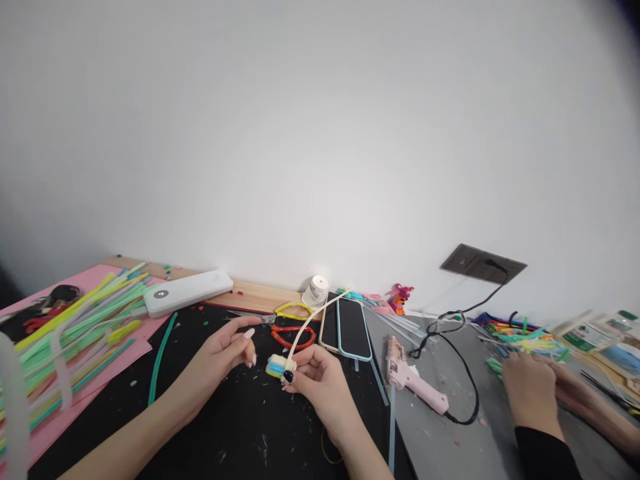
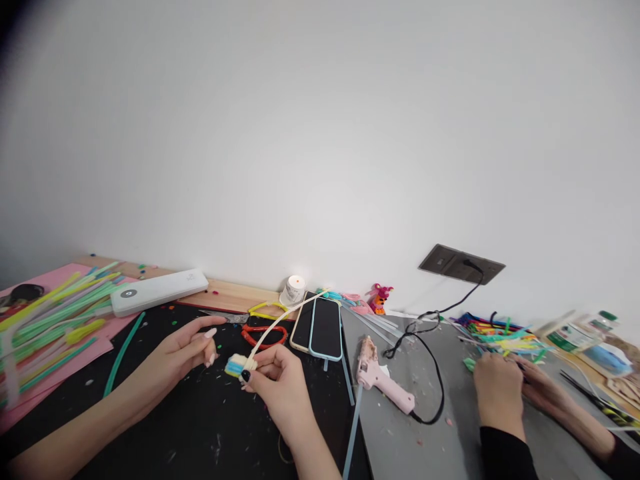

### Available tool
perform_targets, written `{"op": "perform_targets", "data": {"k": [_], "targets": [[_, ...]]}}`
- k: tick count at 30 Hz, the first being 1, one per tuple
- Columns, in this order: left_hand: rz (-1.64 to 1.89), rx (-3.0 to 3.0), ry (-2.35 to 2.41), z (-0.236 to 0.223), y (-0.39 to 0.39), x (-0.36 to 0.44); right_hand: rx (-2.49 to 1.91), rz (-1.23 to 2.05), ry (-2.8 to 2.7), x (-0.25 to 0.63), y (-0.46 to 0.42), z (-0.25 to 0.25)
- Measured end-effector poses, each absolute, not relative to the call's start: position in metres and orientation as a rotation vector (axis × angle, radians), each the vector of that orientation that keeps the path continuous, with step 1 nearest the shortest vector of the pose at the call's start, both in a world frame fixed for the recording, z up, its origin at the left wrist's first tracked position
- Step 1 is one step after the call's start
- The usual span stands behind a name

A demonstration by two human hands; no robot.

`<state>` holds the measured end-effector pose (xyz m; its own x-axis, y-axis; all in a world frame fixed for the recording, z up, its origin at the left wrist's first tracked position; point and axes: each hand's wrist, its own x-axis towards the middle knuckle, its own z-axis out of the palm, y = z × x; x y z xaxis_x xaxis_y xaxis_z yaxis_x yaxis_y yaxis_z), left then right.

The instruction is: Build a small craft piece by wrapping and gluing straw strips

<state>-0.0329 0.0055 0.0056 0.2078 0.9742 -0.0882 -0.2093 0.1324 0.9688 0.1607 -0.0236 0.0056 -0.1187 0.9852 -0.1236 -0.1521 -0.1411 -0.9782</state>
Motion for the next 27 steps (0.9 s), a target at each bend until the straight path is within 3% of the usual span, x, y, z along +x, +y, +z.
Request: {"op": "perform_targets", "data": {"k": [17, 27], "targets": [[1.068, 1.040, 1.040, 0.0101, 0.0030, -0.0304, -1.134, 1.468, -1.108, 0.1601, -0.0251, 0.0068], [1.154, 1.427, 1.297, 0.0047, 0.0073, -0.0342, -1.143, 1.430, -1.129, 0.1588, -0.0235, 0.0078]]}}
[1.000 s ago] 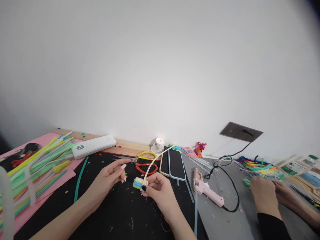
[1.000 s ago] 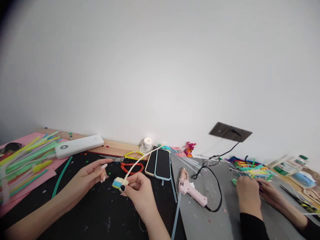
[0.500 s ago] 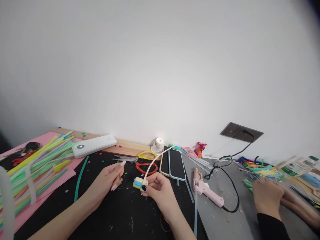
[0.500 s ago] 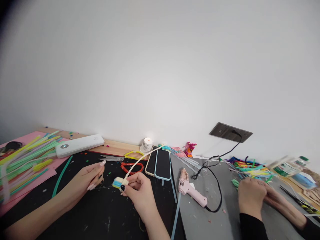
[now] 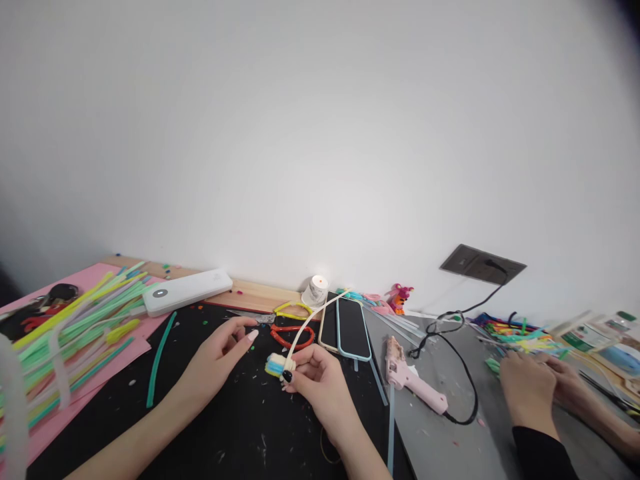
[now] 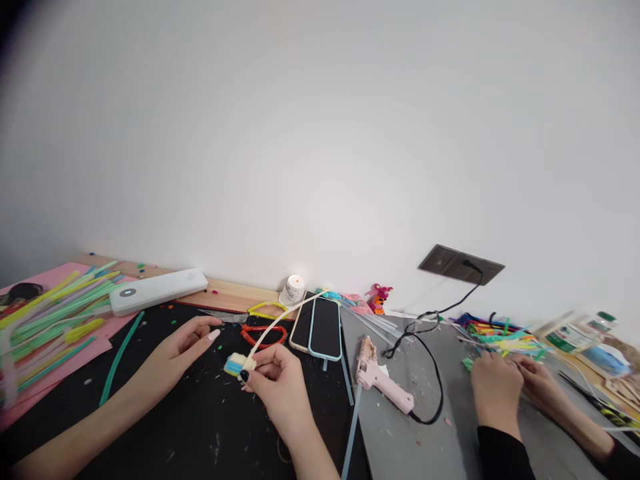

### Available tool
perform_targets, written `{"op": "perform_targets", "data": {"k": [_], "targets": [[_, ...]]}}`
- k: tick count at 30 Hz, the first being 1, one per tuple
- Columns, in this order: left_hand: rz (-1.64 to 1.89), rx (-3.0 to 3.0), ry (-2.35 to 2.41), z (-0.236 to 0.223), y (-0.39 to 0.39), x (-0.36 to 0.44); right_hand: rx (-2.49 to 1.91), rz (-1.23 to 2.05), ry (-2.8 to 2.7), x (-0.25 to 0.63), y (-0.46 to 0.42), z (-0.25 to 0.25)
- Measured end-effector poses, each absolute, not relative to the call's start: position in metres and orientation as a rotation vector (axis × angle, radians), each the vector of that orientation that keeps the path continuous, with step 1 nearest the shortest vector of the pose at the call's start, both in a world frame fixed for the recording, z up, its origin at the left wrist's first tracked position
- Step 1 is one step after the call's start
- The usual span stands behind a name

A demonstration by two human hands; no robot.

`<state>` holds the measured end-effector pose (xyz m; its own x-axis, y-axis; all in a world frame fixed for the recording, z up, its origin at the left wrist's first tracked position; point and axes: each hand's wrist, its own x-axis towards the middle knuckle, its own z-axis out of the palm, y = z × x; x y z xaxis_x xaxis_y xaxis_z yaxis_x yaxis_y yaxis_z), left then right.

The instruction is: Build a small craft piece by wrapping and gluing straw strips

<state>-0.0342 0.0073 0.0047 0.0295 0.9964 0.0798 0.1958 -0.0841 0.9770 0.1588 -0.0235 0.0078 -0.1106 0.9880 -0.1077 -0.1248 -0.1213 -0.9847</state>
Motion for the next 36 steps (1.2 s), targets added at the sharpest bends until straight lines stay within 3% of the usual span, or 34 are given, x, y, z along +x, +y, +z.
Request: {"op": "perform_targets", "data": {"k": [9, 17, 36], "targets": [[0.869, 1.497, 1.027, 0.008, -0.003, -0.023, -1.155, 1.331, -1.276, 0.156, -0.027, 0.007], [0.898, 1.580, 1.017, 0.006, -0.003, -0.022, -1.254, 1.135, -1.509, 0.156, -0.029, 0.007], [0.868, 1.316, 0.921, 0.001, -0.001, -0.021, -1.237, 1.155, -1.471, 0.156, -0.029, 0.011]]}}
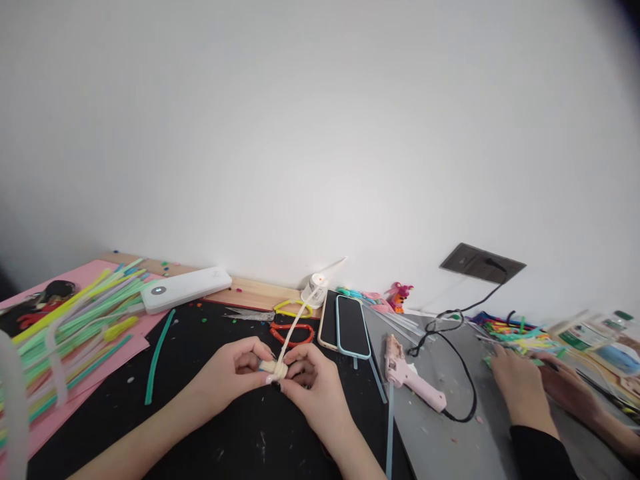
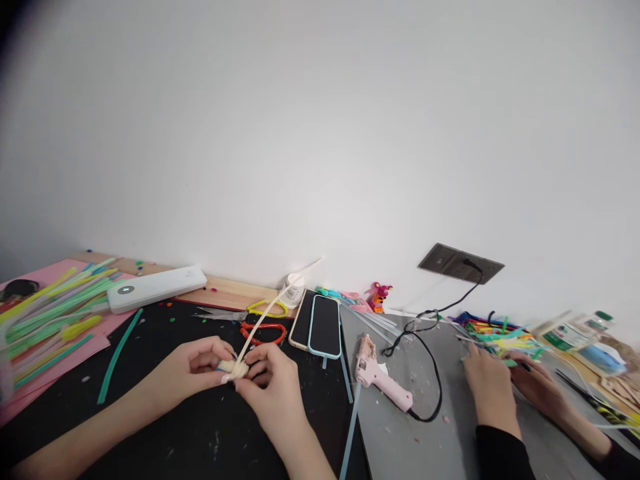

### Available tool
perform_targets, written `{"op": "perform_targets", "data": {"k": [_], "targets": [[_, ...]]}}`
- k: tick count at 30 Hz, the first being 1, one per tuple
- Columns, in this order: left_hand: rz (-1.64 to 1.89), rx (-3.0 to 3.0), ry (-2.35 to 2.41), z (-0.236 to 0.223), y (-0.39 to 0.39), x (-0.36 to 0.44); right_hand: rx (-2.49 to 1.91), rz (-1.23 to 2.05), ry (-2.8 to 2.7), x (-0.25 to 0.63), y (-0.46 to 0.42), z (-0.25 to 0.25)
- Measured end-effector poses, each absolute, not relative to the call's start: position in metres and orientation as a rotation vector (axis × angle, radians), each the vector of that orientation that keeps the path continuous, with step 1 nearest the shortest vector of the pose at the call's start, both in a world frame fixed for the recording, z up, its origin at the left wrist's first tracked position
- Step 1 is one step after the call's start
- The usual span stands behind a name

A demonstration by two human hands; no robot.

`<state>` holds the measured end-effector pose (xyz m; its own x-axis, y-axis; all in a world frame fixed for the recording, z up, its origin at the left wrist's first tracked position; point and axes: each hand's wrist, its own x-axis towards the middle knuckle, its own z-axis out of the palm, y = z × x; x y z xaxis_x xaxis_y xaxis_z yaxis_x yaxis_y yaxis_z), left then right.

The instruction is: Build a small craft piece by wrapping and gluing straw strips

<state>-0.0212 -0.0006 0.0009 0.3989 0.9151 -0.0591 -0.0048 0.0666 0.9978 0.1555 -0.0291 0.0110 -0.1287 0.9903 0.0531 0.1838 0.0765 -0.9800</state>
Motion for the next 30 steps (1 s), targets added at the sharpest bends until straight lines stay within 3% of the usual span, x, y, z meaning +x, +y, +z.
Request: {"op": "perform_targets", "data": {"k": [4, 11, 15, 30], "targets": [[0.855, 1.267, 0.904, -0.003, 0.001, -0.021, -1.155, 1.102, -1.403, 0.159, -0.030, 0.011], [0.811, 1.117, 0.797, 0.000, -0.002, -0.021, -1.181, 0.379, -1.862, 0.167, -0.033, 0.018], [0.746, 1.083, 0.758, 0.010, -0.007, -0.021, -1.251, 0.187, -1.927, 0.168, -0.035, 0.018], [0.840, 0.827, 0.688, 0.020, -0.011, -0.024, -1.180, 0.405, -1.848, 0.165, -0.035, 0.016]]}}
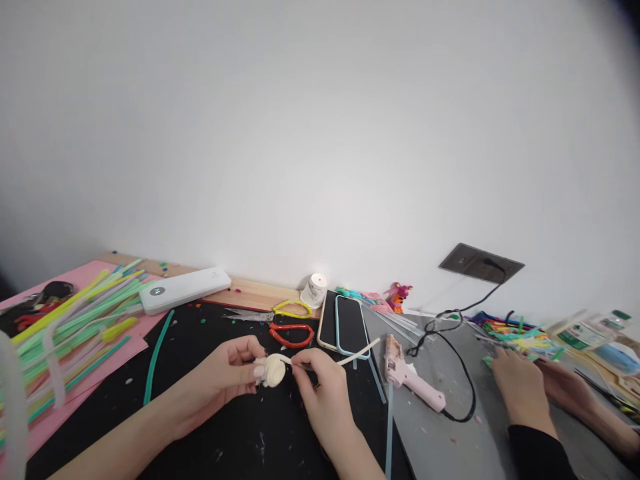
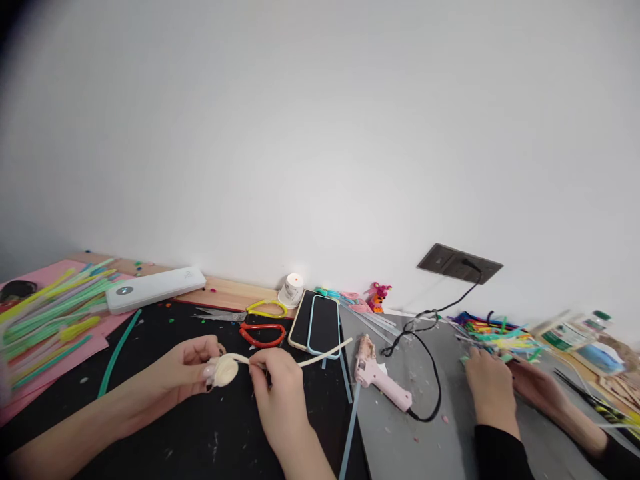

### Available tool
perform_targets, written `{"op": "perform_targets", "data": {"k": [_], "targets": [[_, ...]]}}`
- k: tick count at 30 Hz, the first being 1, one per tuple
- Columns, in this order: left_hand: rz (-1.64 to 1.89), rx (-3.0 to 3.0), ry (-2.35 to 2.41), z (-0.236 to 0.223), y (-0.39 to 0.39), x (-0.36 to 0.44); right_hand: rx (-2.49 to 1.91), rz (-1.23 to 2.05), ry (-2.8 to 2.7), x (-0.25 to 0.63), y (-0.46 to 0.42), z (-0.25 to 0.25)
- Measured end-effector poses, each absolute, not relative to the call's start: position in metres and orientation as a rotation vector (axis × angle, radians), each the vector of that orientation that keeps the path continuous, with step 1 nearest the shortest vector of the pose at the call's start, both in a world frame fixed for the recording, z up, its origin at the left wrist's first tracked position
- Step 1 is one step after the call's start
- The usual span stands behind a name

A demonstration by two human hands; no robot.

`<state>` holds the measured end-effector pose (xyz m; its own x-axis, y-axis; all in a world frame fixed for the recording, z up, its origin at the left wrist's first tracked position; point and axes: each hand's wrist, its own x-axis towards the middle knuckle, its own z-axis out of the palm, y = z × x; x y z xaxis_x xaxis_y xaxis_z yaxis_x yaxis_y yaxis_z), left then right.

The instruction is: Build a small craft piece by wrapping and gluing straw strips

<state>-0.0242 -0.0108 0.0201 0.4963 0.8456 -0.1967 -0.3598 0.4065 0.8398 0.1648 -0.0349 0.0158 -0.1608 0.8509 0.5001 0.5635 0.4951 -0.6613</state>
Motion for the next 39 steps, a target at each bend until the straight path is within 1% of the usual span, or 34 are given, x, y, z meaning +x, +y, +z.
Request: {"op": "perform_targets", "data": {"k": [5, 20, 24, 31, 39], "targets": [[0.884, 0.785, 0.666, 0.021, -0.009, -0.026, -1.189, 0.460, -1.764, 0.164, -0.036, 0.014], [1.007, 0.520, 0.729, 0.015, -0.004, -0.025, -1.211, 0.659, -1.823, 0.156, -0.038, 0.014], [1.063, 0.500, 0.758, 0.014, -0.004, -0.023, -1.228, 0.809, -1.740, 0.154, -0.036, 0.010], [1.116, 0.569, 0.797, 0.008, -0.004, -0.020, -1.123, 1.214, -1.442, 0.149, -0.036, 0.010], [1.133, 0.794, 0.958, -0.001, -0.003, -0.016, -1.118, 1.357, -1.316, 0.147, -0.037, 0.018]]}}
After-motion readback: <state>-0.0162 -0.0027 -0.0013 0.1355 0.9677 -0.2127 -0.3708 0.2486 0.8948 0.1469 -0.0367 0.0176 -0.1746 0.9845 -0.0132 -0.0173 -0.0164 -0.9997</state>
